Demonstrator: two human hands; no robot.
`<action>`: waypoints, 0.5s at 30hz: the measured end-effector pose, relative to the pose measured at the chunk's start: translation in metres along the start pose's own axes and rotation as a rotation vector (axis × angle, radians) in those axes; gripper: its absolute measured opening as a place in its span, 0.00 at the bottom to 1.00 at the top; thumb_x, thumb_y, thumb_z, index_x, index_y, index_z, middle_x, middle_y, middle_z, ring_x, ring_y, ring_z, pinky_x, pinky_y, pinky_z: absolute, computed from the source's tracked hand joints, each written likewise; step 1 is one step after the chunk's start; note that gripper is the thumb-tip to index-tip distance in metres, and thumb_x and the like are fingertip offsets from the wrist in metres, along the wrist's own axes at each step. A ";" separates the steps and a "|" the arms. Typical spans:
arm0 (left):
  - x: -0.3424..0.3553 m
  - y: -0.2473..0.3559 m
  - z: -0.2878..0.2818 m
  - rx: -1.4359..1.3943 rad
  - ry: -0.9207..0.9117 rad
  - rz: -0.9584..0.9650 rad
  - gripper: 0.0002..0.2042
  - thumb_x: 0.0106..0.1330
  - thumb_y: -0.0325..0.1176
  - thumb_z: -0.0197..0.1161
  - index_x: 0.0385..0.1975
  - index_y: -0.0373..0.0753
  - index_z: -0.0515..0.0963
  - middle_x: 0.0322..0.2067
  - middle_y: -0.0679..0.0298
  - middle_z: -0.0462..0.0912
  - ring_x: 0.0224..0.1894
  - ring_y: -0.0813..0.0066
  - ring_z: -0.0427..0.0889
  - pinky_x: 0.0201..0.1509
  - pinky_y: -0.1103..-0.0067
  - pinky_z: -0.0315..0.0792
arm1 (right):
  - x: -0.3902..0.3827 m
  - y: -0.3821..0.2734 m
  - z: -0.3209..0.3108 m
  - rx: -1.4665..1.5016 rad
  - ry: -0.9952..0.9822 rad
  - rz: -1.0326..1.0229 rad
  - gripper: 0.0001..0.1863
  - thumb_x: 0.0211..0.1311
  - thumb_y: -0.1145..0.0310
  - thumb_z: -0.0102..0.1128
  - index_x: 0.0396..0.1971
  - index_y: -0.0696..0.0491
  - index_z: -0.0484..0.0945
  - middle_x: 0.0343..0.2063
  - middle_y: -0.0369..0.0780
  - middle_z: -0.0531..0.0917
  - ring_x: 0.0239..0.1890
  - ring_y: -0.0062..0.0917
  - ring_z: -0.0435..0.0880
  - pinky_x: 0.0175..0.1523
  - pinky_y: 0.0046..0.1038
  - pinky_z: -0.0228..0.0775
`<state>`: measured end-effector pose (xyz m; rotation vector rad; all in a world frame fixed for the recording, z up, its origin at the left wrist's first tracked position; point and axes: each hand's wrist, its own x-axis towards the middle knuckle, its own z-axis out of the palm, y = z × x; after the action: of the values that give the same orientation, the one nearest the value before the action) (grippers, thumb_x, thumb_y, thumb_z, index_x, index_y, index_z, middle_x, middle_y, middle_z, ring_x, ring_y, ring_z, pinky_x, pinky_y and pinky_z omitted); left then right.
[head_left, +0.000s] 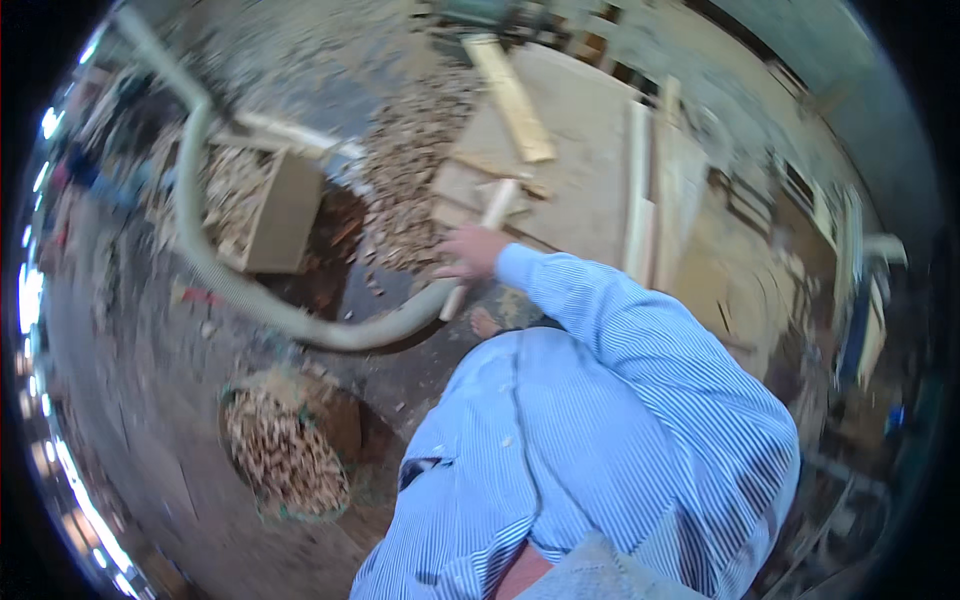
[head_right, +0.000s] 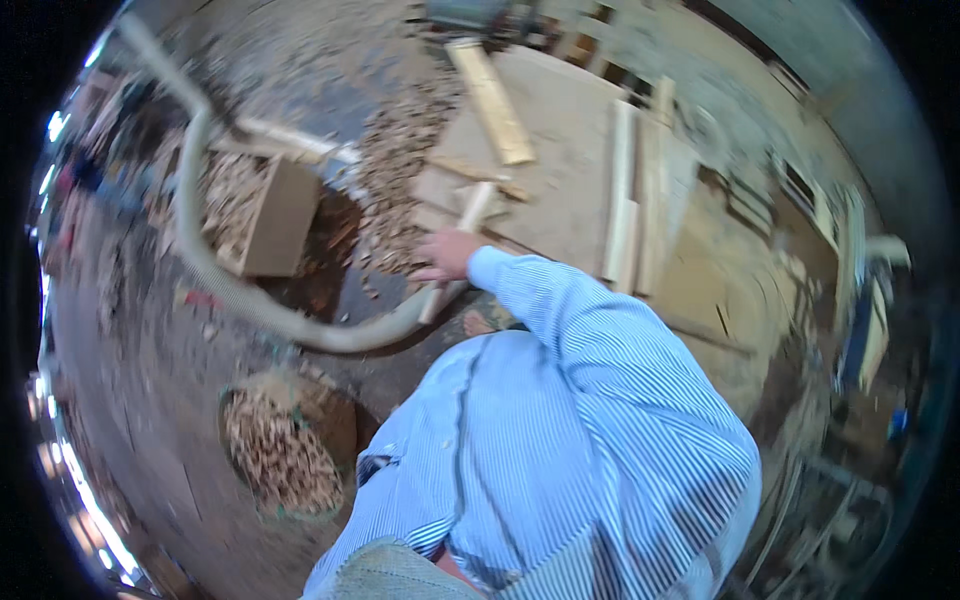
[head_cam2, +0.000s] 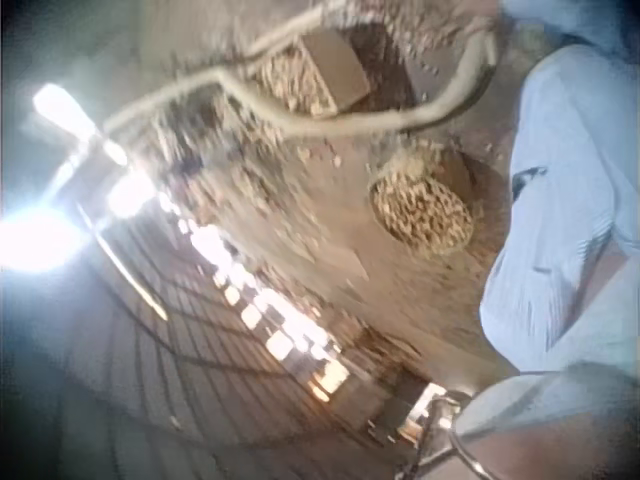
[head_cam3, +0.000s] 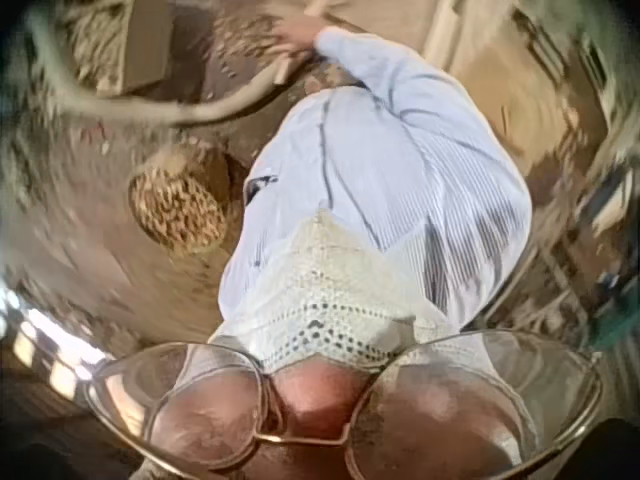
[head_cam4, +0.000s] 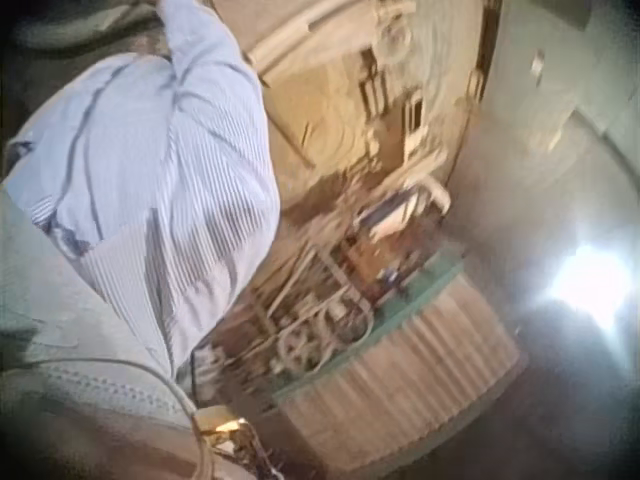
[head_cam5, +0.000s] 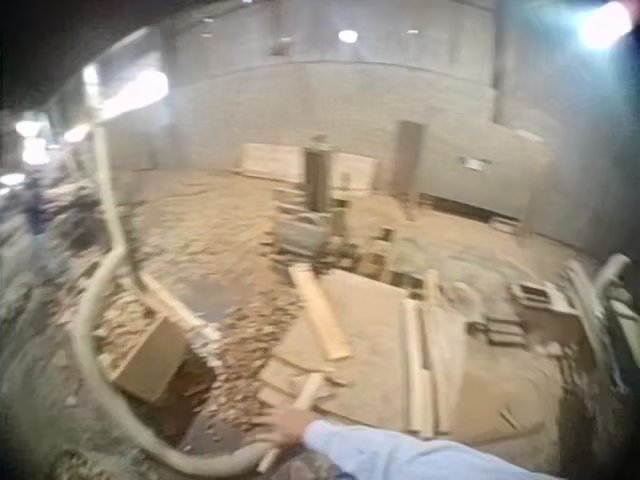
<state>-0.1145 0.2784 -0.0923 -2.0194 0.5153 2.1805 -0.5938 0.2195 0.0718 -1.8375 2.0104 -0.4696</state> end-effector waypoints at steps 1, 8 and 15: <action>-0.005 0.013 0.008 -0.284 -0.010 -0.025 0.52 0.56 0.80 0.51 0.68 0.37 0.63 0.68 0.46 0.64 0.68 0.44 0.67 0.69 0.50 0.60 | -0.004 0.002 -0.002 0.045 0.076 0.000 0.30 0.63 0.40 0.60 0.51 0.52 0.83 0.46 0.48 0.82 0.52 0.43 0.79 0.60 0.42 0.72; -0.024 0.168 0.007 0.059 0.185 0.340 0.56 0.53 0.84 0.51 0.74 0.47 0.55 0.66 0.56 0.66 0.60 0.49 0.72 0.63 0.51 0.63 | -0.121 0.084 -0.041 -0.081 0.773 0.479 0.24 0.60 0.54 0.68 0.50 0.55 0.81 0.51 0.48 0.80 0.55 0.44 0.77 0.61 0.43 0.71; -0.009 0.296 0.116 0.070 0.191 0.846 0.19 0.69 0.46 0.67 0.53 0.42 0.76 0.34 0.68 0.77 0.28 0.81 0.74 0.24 0.82 0.65 | -0.255 0.182 -0.100 -0.102 0.823 0.979 0.24 0.61 0.57 0.65 0.51 0.58 0.78 0.49 0.49 0.80 0.56 0.45 0.75 0.61 0.43 0.69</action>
<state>-0.3168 0.0412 -0.0296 -2.2298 1.7017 2.2727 -0.7816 0.4892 0.0836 -0.4687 3.1456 -0.8756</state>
